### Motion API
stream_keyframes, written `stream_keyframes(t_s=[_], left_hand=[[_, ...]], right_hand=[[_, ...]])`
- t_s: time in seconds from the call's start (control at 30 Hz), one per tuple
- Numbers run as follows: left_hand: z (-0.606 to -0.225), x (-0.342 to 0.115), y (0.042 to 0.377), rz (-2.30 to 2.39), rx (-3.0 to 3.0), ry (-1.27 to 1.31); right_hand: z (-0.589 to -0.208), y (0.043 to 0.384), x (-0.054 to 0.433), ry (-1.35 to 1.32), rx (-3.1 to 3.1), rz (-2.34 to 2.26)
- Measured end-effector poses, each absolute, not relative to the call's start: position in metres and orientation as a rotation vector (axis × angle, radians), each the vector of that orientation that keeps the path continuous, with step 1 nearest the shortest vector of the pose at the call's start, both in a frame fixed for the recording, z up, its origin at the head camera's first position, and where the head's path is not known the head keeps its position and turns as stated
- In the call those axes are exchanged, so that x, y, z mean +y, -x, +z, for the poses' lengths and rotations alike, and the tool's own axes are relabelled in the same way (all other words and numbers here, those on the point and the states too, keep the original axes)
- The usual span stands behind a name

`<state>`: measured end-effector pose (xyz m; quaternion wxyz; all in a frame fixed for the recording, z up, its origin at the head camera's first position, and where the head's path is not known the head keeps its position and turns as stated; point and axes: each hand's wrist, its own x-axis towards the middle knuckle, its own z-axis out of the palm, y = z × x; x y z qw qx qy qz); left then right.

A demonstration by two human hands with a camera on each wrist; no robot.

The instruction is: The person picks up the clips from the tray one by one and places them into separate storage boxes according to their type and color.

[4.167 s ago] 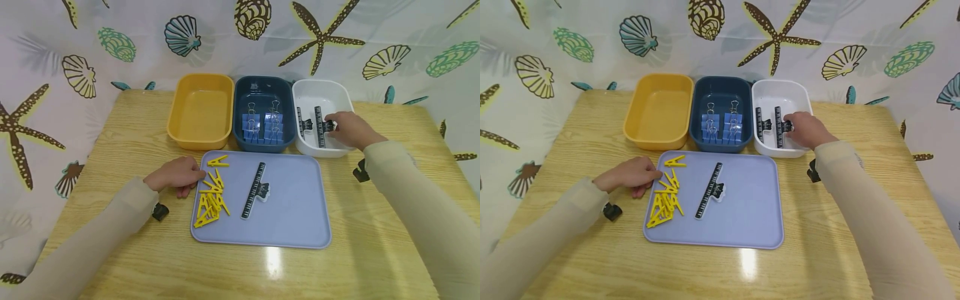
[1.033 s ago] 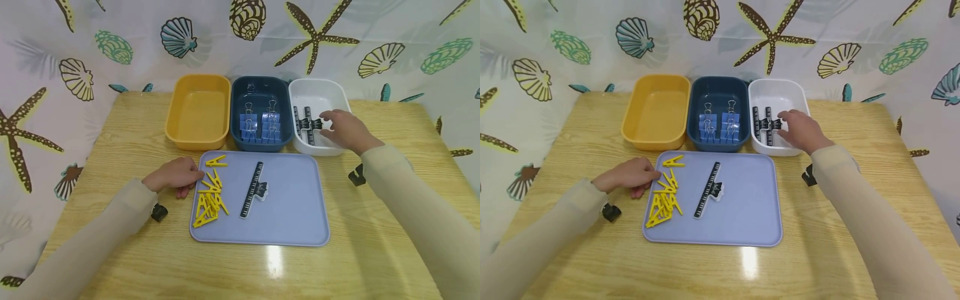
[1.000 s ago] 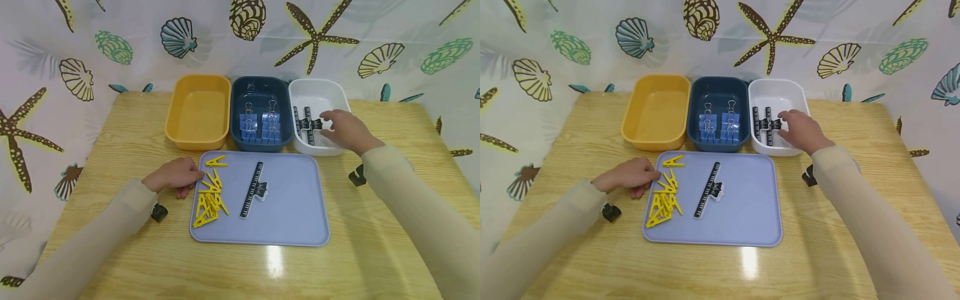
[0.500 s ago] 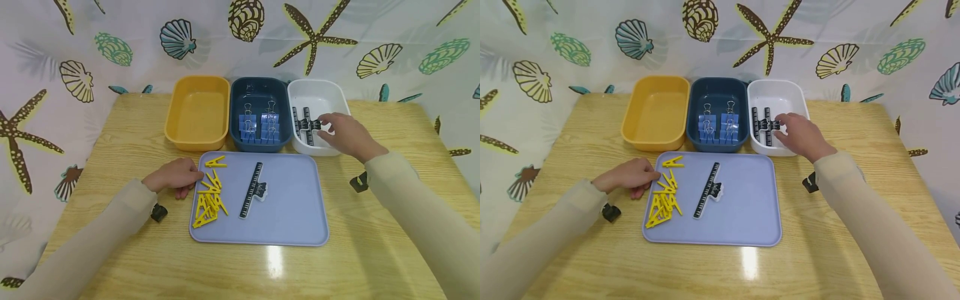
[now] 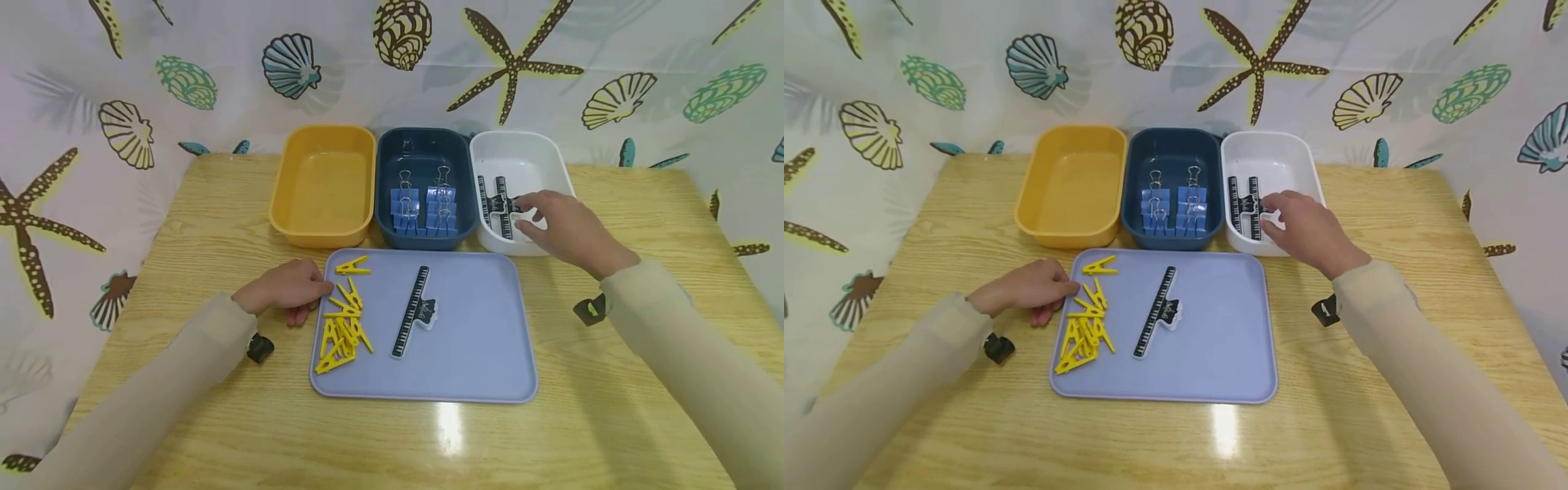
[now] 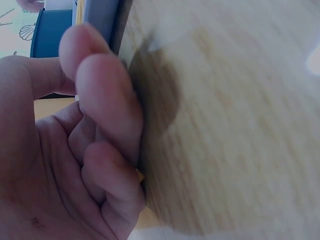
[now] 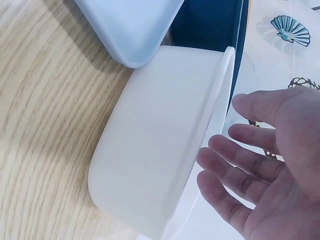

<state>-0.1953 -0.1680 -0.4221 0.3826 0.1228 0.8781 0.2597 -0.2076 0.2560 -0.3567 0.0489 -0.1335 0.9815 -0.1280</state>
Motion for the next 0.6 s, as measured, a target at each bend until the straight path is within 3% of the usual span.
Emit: stream_keyframes(t_s=[0.6], left_hand=[[-0.422, -0.169, 0.196, 0.703, 2.202, -0.310]], right_hand=[[-0.354, 0.193, 0.244, 0.456, 3.048, -0.478]])
